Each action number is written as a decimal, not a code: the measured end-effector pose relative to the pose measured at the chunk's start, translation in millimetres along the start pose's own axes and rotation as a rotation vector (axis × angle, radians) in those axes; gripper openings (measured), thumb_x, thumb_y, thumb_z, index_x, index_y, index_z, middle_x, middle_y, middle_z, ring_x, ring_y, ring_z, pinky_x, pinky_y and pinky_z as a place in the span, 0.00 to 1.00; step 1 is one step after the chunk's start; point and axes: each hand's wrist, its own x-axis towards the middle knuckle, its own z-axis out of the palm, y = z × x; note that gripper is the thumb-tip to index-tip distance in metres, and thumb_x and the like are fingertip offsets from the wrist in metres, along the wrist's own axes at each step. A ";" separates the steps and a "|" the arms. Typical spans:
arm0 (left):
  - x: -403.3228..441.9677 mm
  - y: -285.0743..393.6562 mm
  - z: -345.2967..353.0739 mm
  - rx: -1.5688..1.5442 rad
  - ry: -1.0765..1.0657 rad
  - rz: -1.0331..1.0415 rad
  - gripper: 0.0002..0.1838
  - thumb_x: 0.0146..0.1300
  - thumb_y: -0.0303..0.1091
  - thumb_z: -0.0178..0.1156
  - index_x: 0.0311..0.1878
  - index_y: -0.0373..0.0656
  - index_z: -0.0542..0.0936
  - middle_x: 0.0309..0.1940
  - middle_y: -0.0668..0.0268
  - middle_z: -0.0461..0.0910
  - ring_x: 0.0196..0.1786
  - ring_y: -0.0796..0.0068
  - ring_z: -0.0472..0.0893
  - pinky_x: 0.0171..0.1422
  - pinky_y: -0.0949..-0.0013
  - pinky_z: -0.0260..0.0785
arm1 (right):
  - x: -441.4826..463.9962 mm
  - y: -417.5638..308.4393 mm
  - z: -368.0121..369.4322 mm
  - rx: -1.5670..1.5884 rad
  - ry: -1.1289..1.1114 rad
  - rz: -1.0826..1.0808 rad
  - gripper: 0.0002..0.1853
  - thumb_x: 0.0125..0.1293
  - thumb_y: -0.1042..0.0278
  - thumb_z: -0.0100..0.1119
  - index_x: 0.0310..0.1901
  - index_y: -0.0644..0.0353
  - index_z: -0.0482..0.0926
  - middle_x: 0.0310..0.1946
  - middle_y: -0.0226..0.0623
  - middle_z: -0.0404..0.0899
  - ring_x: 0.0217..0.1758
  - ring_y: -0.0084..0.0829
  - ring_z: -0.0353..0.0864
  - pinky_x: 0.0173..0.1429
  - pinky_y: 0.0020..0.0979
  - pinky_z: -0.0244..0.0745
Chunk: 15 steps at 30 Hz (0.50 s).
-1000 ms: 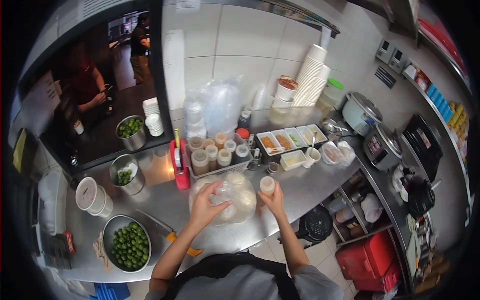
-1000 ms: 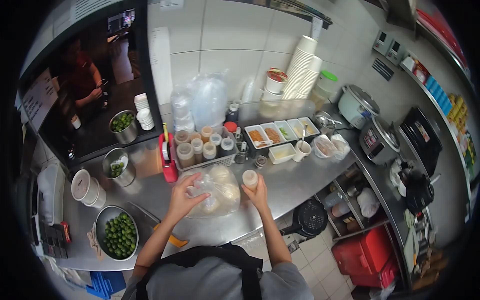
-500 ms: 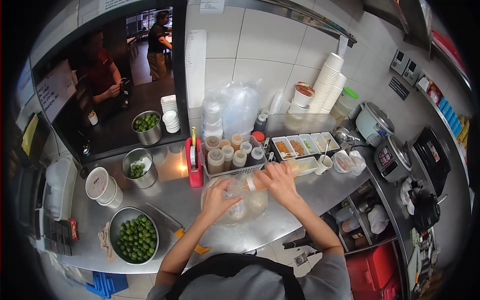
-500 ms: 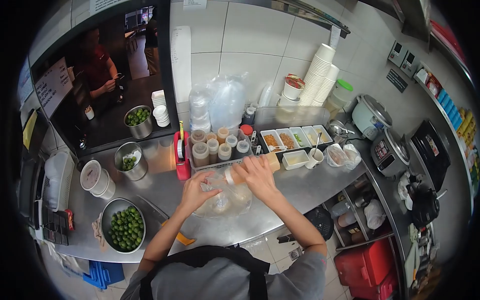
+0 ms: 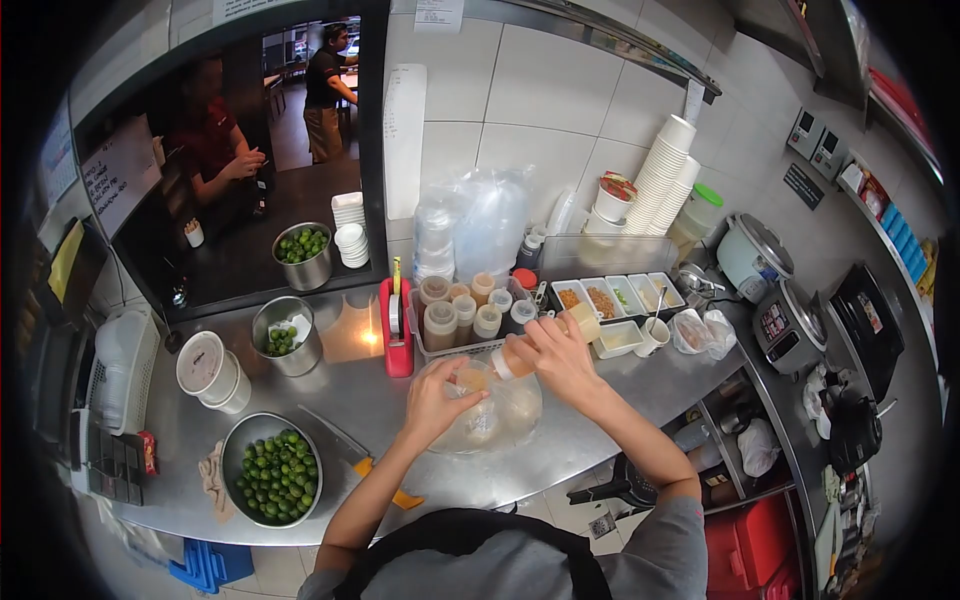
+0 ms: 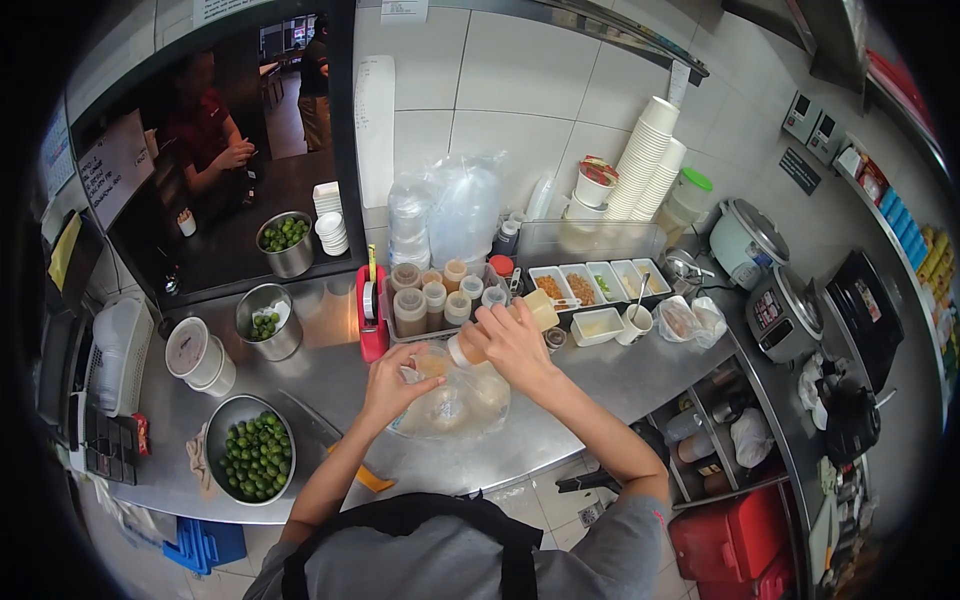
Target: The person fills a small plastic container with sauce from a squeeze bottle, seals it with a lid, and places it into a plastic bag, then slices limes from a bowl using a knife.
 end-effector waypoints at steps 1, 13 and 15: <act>-0.1 0.2 -0.2 -0.004 -0.001 -0.002 0.29 0.39 0.39 0.74 0.47 0.38 0.78 0.40 0.61 0.79 0.34 0.69 0.79 0.43 0.67 0.72 | -0.1 0.0 1.2 -0.001 0.000 0.000 0.16 0.49 0.69 0.57 0.42 0.49 0.79 0.33 0.27 0.68 0.41 0.28 0.70 0.56 0.40 0.61; -1.2 0.8 -1.2 -0.029 0.020 0.008 0.29 0.39 0.38 0.74 0.47 0.38 0.78 0.42 0.61 0.79 0.34 0.70 0.79 0.43 0.68 0.72 | -1.6 -0.9 2.1 0.036 -0.023 0.043 0.13 0.51 0.69 0.55 0.41 0.51 0.78 0.34 0.28 0.67 0.43 0.28 0.70 0.57 0.46 0.60; -1.4 2.1 -1.5 -0.039 0.021 0.007 0.29 0.39 0.38 0.74 0.47 0.38 0.78 0.42 0.61 0.79 0.34 0.70 0.79 0.43 0.68 0.72 | -2.6 -0.8 2.5 0.046 -0.028 0.052 0.13 0.51 0.69 0.55 0.42 0.51 0.78 0.34 0.28 0.67 0.43 0.28 0.70 0.57 0.46 0.60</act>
